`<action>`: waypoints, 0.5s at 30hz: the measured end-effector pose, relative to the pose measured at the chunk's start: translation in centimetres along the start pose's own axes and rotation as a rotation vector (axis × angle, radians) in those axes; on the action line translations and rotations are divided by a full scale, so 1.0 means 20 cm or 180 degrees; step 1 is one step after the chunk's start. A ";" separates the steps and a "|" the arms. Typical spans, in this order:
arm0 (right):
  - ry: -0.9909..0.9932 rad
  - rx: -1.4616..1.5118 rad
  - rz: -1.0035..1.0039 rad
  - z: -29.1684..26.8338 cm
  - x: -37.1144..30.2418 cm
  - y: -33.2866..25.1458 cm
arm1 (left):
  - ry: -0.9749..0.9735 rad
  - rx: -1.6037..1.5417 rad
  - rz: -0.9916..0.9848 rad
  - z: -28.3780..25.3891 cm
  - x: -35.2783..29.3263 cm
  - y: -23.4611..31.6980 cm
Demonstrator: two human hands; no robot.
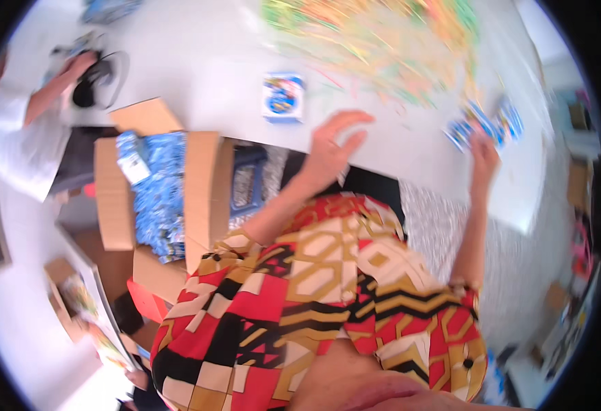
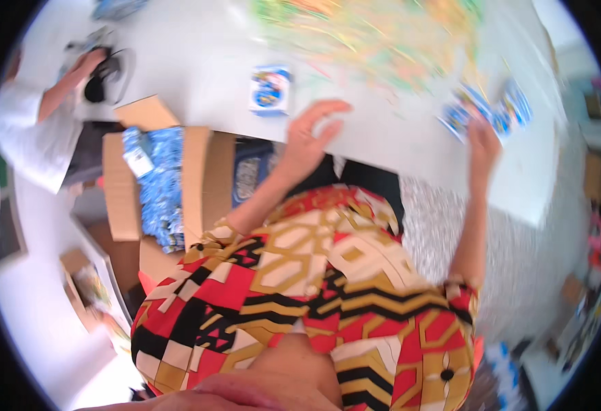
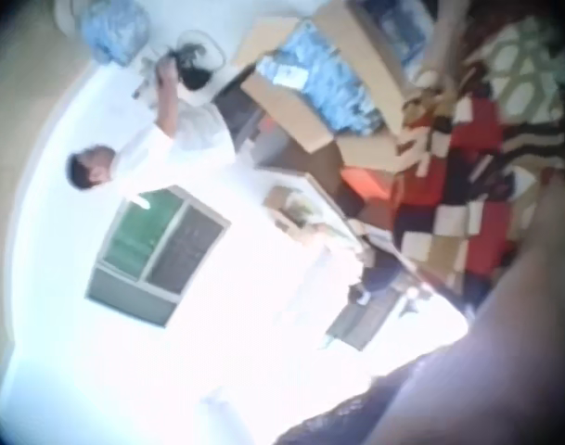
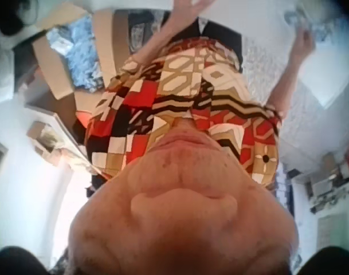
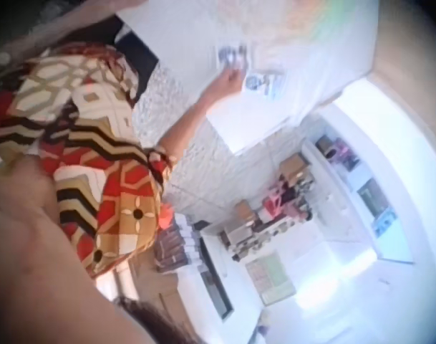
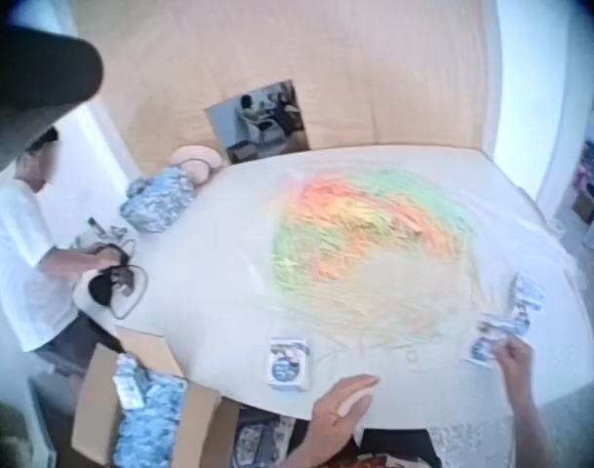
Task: Packaging colorful plastic strips into individual small plastic bags at a workbench.
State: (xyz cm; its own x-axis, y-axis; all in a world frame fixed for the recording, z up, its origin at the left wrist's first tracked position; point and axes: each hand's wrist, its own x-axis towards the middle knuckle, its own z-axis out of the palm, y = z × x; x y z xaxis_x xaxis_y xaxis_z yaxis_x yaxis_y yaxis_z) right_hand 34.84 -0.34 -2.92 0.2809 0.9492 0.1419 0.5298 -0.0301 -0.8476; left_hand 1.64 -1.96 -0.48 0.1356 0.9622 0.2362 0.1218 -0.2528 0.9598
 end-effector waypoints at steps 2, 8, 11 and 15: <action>0.0356 -0.0219 -0.0282 -0.20 0.07 0.28 | 0.0128 0.0112 0.0108 -0.01 0.01 -0.02; 0.0658 -0.0666 -0.0004 -0.32 0.24 0.53 | 0.1493 0.1687 0.0533 -0.30 0.01 -0.17; 0.0958 -0.0649 -0.0012 -0.28 0.27 0.57 | 0.1759 0.2338 0.0247 -0.40 0.03 -0.24; 0.1235 -0.0688 -0.0194 -0.25 0.28 0.61 | 0.1798 0.2563 -0.0151 -0.43 0.02 -0.35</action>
State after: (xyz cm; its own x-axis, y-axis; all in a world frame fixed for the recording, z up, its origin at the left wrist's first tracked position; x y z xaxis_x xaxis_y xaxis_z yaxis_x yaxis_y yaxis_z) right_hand 46.87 2.94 -9.83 0.5014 0.7648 0.4046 0.6982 -0.0815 -0.7112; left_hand -7.69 1.14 -5.87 -0.3510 0.8271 0.4390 0.7769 -0.0045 0.6296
